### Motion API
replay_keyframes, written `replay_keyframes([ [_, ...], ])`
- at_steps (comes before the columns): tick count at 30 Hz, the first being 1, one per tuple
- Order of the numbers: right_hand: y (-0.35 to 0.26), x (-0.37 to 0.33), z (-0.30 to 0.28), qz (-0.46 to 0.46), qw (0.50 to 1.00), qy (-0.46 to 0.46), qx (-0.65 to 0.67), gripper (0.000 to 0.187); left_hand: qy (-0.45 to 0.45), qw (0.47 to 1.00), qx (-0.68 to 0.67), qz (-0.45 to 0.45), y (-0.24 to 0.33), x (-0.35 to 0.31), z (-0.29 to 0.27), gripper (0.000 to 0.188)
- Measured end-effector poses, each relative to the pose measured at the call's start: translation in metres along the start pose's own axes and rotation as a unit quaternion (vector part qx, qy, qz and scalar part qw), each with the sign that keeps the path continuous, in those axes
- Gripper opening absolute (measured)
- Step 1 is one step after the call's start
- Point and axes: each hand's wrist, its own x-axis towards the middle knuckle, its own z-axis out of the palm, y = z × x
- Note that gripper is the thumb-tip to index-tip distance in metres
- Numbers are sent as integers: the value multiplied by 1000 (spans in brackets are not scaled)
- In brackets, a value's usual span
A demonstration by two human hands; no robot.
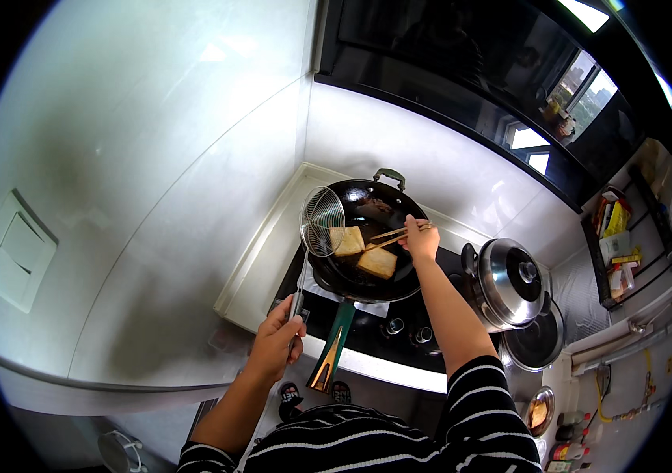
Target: The person uses a strainer and chopsticks to flip and reposition thick slices of bread frying in a pan of oil on a stove. The person lifts one slice to check its progress before placing it back into the hot oil.
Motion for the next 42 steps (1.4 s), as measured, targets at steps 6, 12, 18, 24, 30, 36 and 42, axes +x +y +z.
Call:
replay_keyframes([
  [6,0,0,4,49,999,-5,13,26,4,1000,3,-4,0,0,5,55],
  [12,5,-2,4,112,993,7,46,26,9,1000,-6,-14,-3,0,7,54],
  [18,16,-5,16,178,976,33,118,28,6,1000,-10,-16,-3,-2,7,55],
  [24,-8,-17,11,156,978,61,121,29,5,1000,-2,-14,-3,-5,4,56],
  [30,8,-15,6,90,995,26,40,27,-1,1000,-5,-17,-7,-3,3,56],
  [36,24,-19,12,98,991,62,61,28,-3,1000,12,-21,-2,0,8,57],
  [42,19,-26,15,158,978,78,114,29,-3,1000,16,-24,-4,3,8,56],
])
